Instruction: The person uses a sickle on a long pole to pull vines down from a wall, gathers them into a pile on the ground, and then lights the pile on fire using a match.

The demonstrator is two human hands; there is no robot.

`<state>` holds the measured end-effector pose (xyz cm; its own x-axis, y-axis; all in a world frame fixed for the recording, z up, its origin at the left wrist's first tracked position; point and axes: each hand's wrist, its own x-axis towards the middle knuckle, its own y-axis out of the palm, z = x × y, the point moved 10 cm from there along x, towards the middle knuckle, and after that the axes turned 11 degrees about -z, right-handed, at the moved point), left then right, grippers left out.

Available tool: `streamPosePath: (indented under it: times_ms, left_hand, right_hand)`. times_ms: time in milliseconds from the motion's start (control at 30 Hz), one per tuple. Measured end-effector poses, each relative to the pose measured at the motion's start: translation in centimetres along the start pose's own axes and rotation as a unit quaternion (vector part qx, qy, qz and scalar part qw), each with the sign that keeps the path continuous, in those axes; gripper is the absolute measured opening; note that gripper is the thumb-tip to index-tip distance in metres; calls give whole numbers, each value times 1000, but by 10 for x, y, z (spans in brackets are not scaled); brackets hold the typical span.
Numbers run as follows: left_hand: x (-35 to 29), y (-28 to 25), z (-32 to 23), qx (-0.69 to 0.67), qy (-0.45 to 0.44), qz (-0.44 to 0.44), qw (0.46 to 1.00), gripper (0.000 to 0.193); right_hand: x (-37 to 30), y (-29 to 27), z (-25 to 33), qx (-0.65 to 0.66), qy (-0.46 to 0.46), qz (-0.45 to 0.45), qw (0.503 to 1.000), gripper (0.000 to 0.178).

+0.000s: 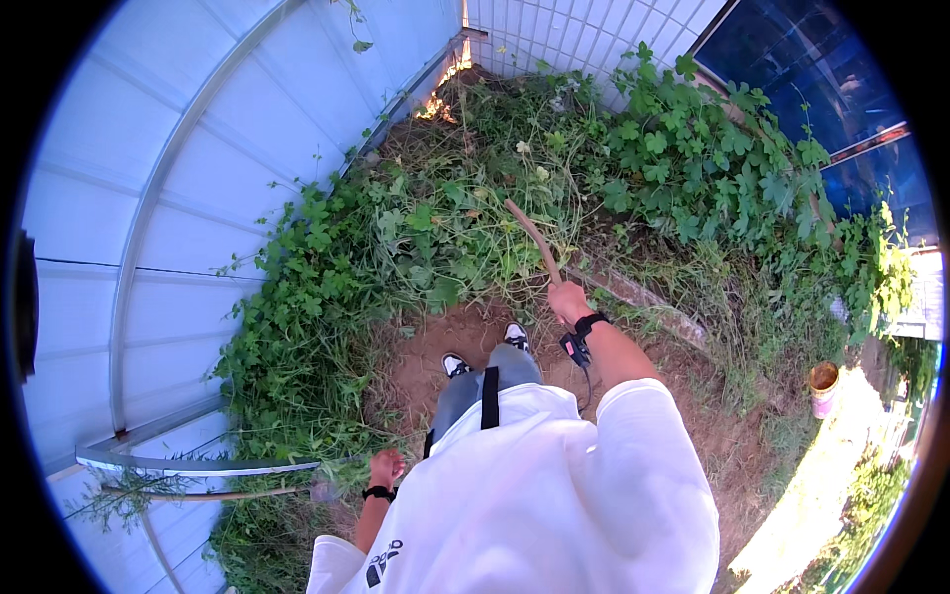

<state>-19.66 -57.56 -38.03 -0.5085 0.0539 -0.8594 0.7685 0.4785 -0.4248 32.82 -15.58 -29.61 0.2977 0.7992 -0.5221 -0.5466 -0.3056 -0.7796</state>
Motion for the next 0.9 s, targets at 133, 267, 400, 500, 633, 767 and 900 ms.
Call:
streamPosePath:
  times_ms: [133,267,400,500,633,767,900]
  left_hand:
    - [-1,2,50,80,6,-9,997,18]
    - [10,71,44,339,217,80,912,24]
    - [41,147,-20,332,377,118,857,31]
    - [-80,209,-150,100,265,179,942,24]
    - [-147,246,-241,123,301,219,920,22]
    - [-106,266,-240,199,311,270,890,19]
    - [-73,266,-253,318,409,204,831,18]
  right_hand:
    - [2,-6,-41,10,4,1,1000,56]
    - [-6,-43,-61,13,-35,-35,999,58]
    - [-40,-52,-82,11,-51,-39,998,57]
    - [-47,-27,-107,48,-30,-62,996,61]
    - [-15,3,-103,28,13,-69,997,58]
    - [40,-41,6,124,-37,-160,979,56]
    - [90,-127,126,196,-137,-290,927,45]
